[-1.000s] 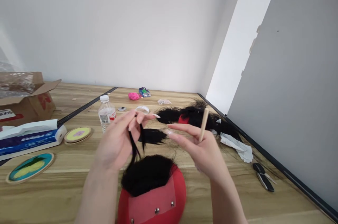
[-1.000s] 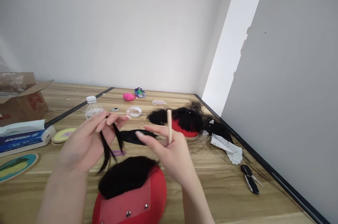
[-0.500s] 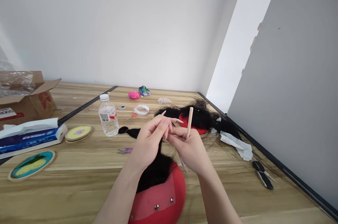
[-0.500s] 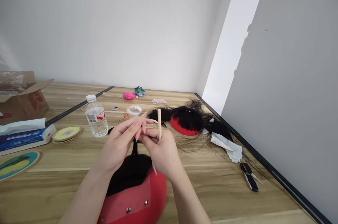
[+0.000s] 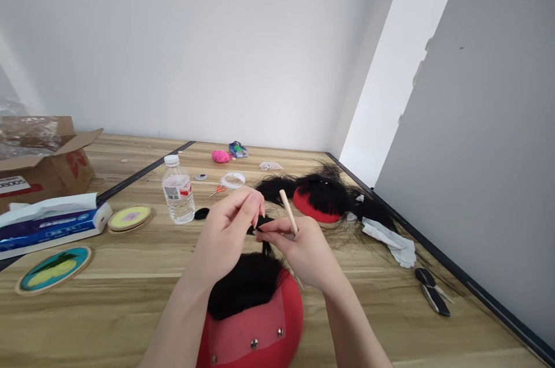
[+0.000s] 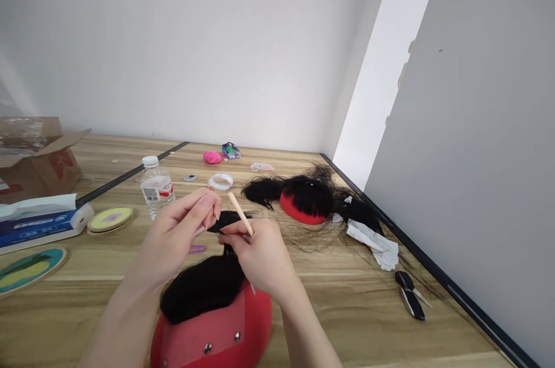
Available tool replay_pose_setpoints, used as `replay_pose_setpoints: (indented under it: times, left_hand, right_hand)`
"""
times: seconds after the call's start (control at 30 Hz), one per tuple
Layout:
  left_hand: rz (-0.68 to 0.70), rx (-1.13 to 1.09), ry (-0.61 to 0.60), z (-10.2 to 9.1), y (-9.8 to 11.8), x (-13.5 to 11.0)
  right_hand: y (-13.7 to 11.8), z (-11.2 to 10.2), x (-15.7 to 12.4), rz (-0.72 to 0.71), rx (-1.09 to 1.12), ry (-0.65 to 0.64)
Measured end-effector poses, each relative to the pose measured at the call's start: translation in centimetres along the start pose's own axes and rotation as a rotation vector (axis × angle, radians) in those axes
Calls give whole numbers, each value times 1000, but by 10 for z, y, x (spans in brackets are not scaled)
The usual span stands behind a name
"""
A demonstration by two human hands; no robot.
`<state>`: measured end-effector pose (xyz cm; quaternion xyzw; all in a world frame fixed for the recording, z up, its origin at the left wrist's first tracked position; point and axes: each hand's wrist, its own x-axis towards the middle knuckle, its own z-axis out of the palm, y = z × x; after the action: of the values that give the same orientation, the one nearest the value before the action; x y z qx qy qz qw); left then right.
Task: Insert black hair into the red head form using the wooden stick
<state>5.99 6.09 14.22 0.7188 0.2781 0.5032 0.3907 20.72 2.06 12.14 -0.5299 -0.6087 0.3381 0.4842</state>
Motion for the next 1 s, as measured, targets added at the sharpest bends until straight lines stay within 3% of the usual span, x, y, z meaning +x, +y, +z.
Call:
replay_pose_setpoints:
  times: [0.3,0.43,0.63,0.7,0.77,0.9,1.0]
  left_hand:
    - [177,393,118,-6,-1,1]
    - [214,454,180,-17,-5,3]
    - [156,440,202,-29,-6,4]
    - [131,360,192,-29,-6,5]
    - [91,115,162,-27,-5,5]
    - [-7,-561,51,-15,1,3]
    - [-61,-740,-14,-5,5,2]
  right_hand:
    - [8,-1,6,4,-91,-18]
    - [9,-4,7,9,-168,-17]
    - [7,-9,7,66,-183,29]
    - [6,-10,6,75,-170,72]
    - [3,-9,4,80,-120,83]
    - [-4,-6,-1,62,23,-38]
    - [-7,-4,-3,-19,89,-142]
